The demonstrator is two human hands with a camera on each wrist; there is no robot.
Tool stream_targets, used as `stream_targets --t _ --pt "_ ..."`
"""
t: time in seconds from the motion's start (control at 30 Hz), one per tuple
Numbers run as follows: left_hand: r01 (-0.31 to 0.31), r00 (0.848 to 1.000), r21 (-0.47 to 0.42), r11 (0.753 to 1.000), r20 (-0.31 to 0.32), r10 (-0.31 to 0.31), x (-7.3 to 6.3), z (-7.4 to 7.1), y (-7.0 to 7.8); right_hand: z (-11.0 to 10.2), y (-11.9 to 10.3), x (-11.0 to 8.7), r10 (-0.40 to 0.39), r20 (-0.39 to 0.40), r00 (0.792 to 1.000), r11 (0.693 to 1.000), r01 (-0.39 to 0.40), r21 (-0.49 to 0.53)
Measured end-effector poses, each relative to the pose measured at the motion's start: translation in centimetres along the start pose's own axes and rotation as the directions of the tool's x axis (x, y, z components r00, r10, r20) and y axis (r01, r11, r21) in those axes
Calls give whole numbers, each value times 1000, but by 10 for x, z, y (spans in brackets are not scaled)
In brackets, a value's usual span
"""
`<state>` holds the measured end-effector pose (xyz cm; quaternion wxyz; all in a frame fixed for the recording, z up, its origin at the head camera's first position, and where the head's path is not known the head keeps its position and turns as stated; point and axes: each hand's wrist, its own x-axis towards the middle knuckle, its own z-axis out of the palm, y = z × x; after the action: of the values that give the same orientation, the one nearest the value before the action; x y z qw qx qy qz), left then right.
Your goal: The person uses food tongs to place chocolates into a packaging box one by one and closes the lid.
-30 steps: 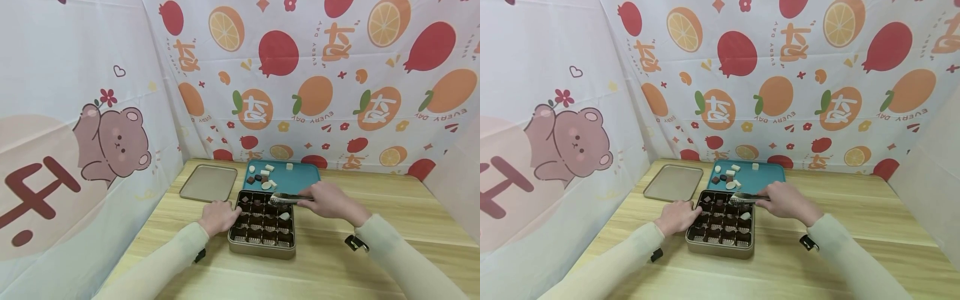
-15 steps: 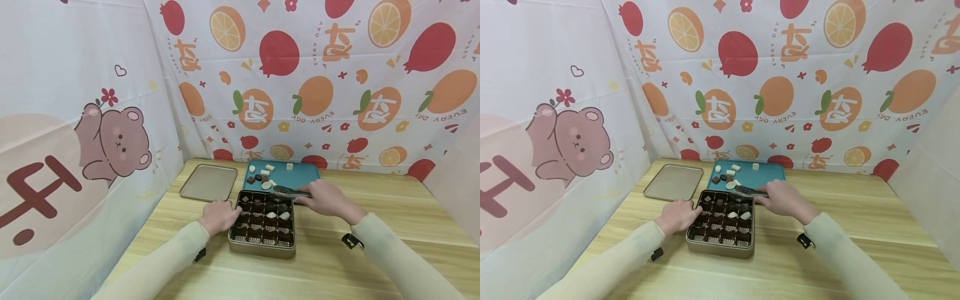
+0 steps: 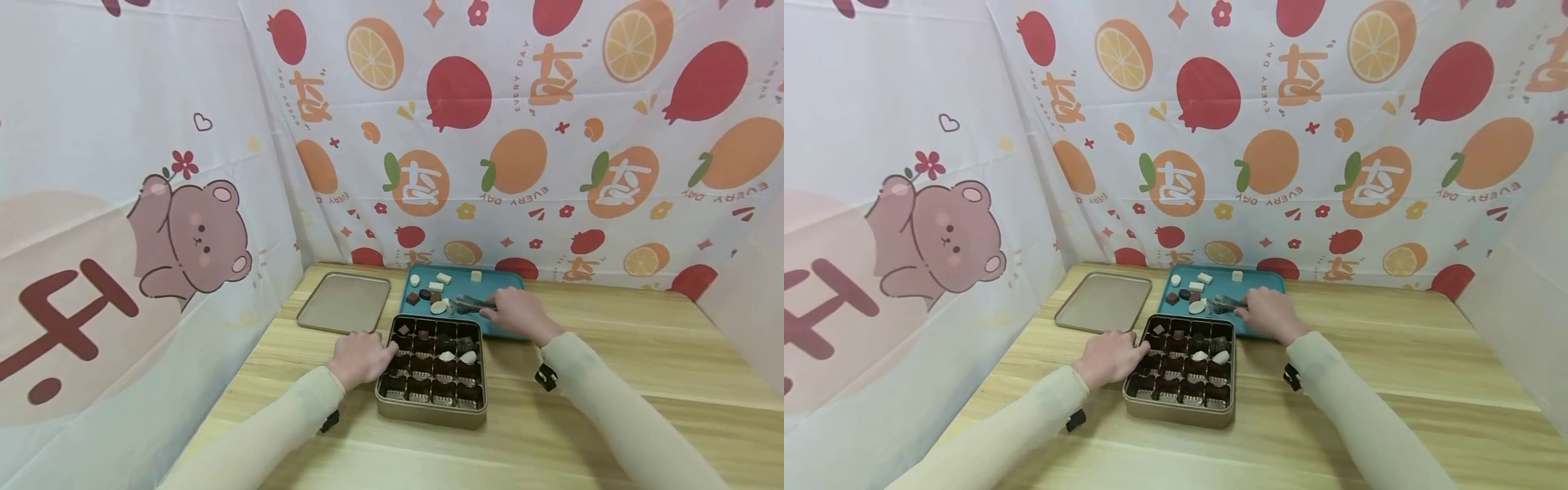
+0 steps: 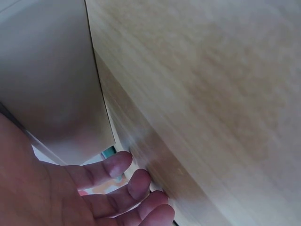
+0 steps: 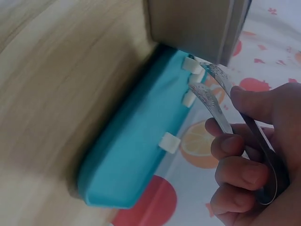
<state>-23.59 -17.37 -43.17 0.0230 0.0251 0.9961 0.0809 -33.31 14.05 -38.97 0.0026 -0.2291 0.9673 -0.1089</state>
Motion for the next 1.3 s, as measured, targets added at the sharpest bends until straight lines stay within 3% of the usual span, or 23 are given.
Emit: stream_targets --t 0.3,0.53,0.73,0.9,1.13,1.3 --pt "-3 1000 10 1000 -25 4 1 1 0 10 1 7 -13 3 1000 1000 13 4" --pt "-13 1000 4 1000 -28 13 0 2 0 3 6 1 -35 -53 998 999 35 9" --pt "-14 1000 -4 1000 -25 14 0 1 -1 -16 3 -14 -39 -55 998 998 42 53" --pt "-12 1000 -9 1000 -22 11 0 0 -1 -29 -9 -34 -98 -19 995 990 100 98" --pt "-4 1000 1 1000 -22 4 1 0 -2 -29 -33 -57 -225 5 974 971 224 79" --pt "5 1000 3 1000 -20 -5 2 2 -1 -26 -48 -66 -248 24 968 966 245 79"
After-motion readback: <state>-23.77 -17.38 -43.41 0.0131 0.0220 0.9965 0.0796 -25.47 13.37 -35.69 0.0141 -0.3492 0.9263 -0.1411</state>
